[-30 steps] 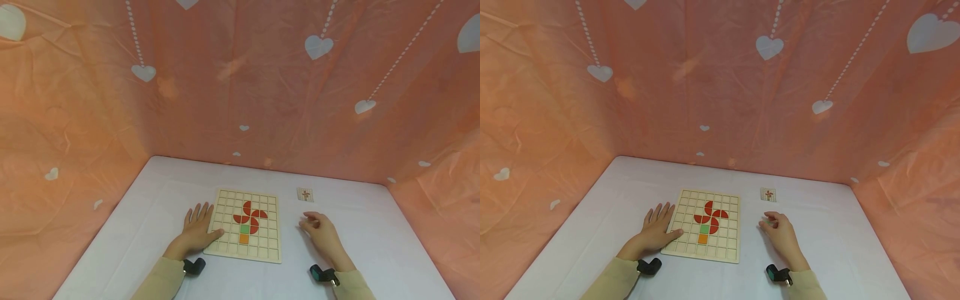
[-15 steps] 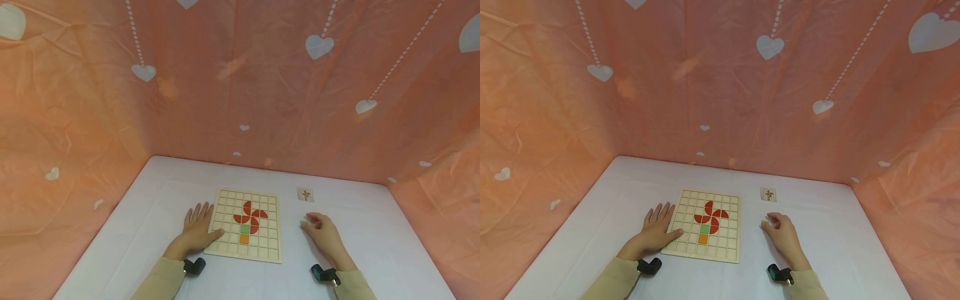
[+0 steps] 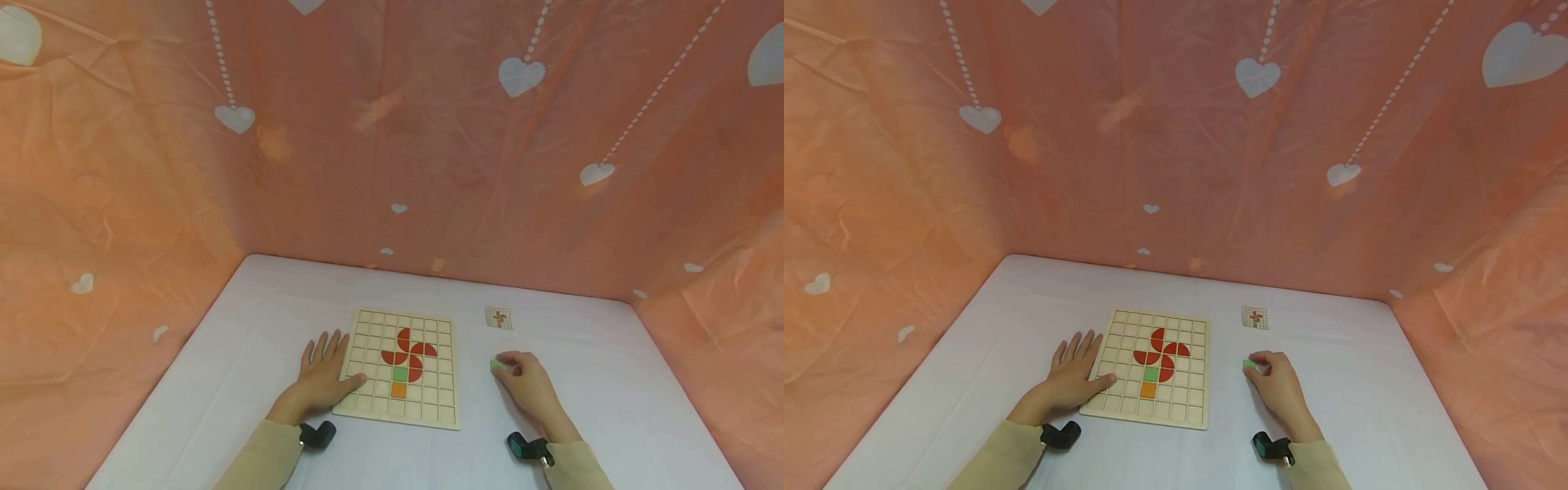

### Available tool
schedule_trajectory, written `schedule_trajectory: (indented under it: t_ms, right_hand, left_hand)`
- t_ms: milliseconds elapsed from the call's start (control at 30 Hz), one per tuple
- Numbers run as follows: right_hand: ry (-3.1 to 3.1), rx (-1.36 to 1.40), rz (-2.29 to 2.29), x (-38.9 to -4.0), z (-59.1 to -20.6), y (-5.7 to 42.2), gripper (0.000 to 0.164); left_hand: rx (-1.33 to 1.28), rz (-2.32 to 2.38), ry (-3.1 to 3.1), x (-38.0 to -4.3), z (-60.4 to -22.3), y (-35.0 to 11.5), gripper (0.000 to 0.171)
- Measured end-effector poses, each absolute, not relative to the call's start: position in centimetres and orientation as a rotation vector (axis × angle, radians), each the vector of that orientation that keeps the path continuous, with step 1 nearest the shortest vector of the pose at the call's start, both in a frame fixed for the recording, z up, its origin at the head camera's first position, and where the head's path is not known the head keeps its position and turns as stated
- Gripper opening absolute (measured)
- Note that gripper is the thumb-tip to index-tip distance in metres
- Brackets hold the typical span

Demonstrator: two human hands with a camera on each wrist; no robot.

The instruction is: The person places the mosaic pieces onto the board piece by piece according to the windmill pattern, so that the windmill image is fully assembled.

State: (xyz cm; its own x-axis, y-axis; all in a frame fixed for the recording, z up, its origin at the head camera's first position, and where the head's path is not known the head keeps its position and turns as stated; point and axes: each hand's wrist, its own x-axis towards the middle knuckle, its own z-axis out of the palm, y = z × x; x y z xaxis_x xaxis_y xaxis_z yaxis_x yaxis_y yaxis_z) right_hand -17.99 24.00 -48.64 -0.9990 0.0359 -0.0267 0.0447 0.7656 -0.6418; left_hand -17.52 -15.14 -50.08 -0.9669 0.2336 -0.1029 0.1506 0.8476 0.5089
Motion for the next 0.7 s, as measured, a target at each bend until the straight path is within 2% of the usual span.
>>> schedule_trajectory:
  t_ms: [700]
  right_hand:
    - [2.915, 0.099, -1.073, -17.82, -48.45, 23.45, 0.025]
  left_hand:
    - [0.294, 0.76, 2.857, -17.46, -49.59, -15.0, 0.091]
